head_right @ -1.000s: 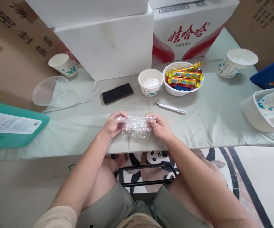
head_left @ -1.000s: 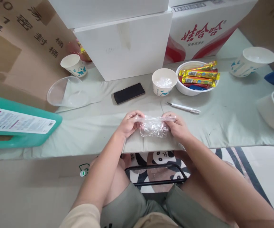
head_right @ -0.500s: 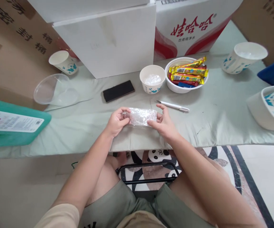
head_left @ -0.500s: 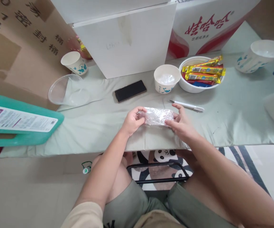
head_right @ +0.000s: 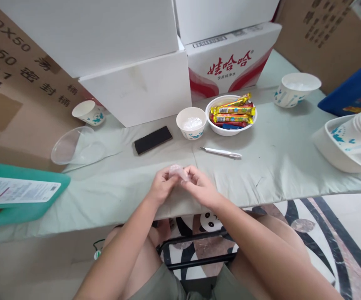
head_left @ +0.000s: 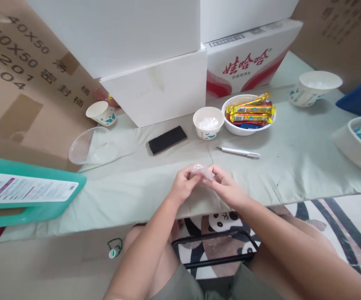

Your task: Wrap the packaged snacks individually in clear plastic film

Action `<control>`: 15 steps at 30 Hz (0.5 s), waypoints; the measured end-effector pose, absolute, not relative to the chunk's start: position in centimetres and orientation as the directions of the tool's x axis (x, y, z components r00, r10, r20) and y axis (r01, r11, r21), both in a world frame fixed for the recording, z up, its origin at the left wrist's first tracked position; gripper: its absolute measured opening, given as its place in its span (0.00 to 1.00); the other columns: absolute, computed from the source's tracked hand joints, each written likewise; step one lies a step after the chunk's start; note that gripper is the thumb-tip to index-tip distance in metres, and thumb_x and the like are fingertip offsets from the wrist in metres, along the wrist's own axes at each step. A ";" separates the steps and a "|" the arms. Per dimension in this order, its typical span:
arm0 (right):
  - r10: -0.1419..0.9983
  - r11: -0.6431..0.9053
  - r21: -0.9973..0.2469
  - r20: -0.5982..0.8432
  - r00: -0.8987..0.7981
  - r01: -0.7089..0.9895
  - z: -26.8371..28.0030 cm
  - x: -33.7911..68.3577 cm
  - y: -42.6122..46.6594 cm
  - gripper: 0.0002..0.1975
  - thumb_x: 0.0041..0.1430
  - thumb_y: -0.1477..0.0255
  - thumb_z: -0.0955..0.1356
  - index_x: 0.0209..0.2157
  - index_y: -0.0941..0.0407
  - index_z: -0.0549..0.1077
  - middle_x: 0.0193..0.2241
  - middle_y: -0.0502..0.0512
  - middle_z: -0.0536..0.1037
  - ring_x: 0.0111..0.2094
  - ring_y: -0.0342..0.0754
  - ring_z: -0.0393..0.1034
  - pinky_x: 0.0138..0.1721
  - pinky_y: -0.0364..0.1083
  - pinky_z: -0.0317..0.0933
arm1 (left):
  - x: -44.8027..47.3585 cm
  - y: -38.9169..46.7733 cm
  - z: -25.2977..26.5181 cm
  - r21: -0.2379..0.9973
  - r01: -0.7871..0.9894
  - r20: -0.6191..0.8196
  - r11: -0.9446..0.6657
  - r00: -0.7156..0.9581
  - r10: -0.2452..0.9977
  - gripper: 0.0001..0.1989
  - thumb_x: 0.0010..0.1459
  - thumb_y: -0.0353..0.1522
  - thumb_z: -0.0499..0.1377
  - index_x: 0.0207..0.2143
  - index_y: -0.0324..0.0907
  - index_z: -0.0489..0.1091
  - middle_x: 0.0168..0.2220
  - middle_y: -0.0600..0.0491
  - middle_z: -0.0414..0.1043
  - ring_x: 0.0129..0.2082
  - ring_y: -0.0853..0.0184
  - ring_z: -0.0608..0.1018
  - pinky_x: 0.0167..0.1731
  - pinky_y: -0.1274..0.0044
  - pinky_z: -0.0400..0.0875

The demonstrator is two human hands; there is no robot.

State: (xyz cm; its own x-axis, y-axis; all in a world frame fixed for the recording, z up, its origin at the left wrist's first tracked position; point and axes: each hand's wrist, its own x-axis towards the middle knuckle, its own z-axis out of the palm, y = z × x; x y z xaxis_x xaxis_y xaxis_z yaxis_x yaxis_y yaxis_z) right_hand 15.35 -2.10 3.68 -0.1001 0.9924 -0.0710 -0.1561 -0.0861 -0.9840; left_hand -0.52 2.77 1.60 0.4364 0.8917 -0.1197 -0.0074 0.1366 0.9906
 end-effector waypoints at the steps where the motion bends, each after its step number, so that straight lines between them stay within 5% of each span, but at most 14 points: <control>1: 0.994 -0.103 -0.979 -0.097 -0.041 -0.175 3.5 15.4 -1.9 0.13 0.55 0.61 0.71 0.32 0.52 0.65 0.32 0.50 0.74 0.36 0.47 0.69 0.40 0.48 0.63 | -0.7 3.2 1.3 0.990 -0.017 -0.121 0.137 0.364 0.923 0.20 0.56 0.48 0.65 0.37 0.41 0.76 0.35 0.50 0.76 0.37 0.64 0.77 0.42 0.73 0.72; 5: 0.971 -0.182 -0.976 -0.197 0.134 -0.118 2.9 16.5 -1.4 0.10 0.54 0.63 0.68 0.35 0.52 0.66 0.37 0.53 0.78 0.41 0.49 0.73 0.43 0.49 0.64 | -2.8 4.2 1.5 0.980 0.190 0.056 -0.066 0.058 0.997 0.12 0.58 0.42 0.63 0.34 0.42 0.75 0.39 0.51 0.73 0.40 0.65 0.75 0.43 0.76 0.69; 10: 0.989 -0.147 -0.987 -0.144 0.041 0.066 3.2 17.2 -1.7 0.07 0.56 0.64 0.65 0.35 0.52 0.67 0.35 0.52 0.77 0.38 0.49 0.72 0.41 0.50 0.64 | -3.1 5.3 4.7 0.801 0.543 0.353 -0.253 -0.087 0.932 0.04 0.56 0.32 0.64 0.32 0.45 0.70 0.30 0.56 0.68 0.32 0.66 0.69 0.38 0.76 0.64; 15: 0.995 -0.090 -0.982 -0.094 -0.016 0.168 4.2 17.4 -1.6 0.05 0.57 0.68 0.64 0.37 0.52 0.66 0.37 0.54 0.78 0.40 0.51 0.73 0.39 0.50 0.63 | 3.9 11.4 9.9 0.465 0.691 0.622 -0.554 0.190 0.759 0.10 0.52 0.25 0.62 0.26 0.45 0.63 0.31 0.53 0.65 0.36 0.63 0.69 0.43 0.73 0.64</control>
